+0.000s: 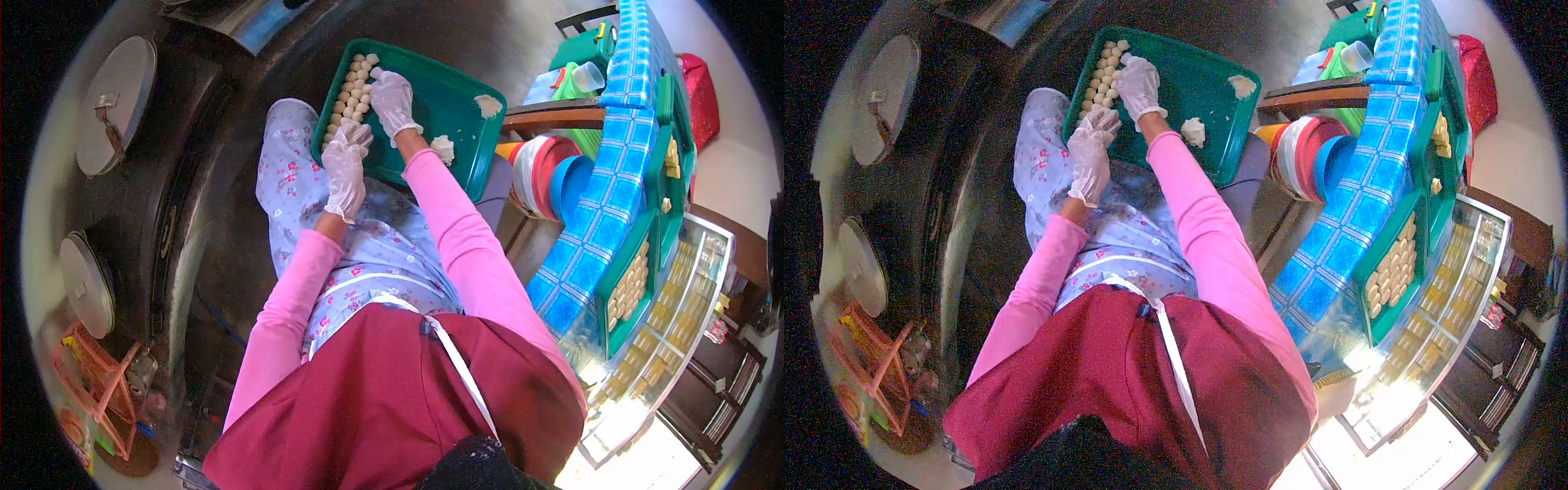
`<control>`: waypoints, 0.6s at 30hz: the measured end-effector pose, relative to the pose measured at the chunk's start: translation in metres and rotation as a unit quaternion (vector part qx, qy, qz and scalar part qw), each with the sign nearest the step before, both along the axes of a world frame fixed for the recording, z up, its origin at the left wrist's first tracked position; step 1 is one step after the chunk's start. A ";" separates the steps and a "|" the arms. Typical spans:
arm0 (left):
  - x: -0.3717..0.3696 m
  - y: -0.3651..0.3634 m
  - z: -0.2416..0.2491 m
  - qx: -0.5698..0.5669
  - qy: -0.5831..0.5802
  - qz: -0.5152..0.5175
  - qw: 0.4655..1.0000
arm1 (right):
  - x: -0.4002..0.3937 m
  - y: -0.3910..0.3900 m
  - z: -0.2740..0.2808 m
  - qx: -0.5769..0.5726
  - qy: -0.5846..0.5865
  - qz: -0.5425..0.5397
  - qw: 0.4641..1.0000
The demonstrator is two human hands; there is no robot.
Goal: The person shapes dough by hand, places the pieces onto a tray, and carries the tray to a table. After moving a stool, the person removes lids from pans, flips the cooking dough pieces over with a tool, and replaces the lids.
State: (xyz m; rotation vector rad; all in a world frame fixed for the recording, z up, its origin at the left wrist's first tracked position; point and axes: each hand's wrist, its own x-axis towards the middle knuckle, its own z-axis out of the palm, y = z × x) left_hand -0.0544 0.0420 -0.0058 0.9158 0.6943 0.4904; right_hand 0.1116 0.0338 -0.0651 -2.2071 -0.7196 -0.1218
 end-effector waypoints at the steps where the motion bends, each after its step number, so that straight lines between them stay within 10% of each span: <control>1: 0.000 -0.001 -0.002 -0.026 0.000 0.001 1.000 | 0.005 -0.006 0.001 0.018 0.045 0.043 0.998; 5: 0.000 -0.006 -0.009 -0.107 0.007 0.008 0.994 | 0.024 -0.060 0.038 -0.088 -0.038 0.105 0.990; 7: 0.001 -0.014 -0.012 -0.125 0.015 0.002 0.992 | 0.021 -0.076 0.051 -0.313 -0.079 0.206 0.924; 11: 0.009 -0.022 -0.008 -0.126 0.025 -0.015 0.992 | -0.023 -0.082 0.055 -0.303 -0.247 0.308 0.867; 18: 0.006 -0.025 -0.010 -0.113 0.042 -0.063 0.991 | -0.010 -0.128 0.040 -0.295 -0.212 0.177 0.915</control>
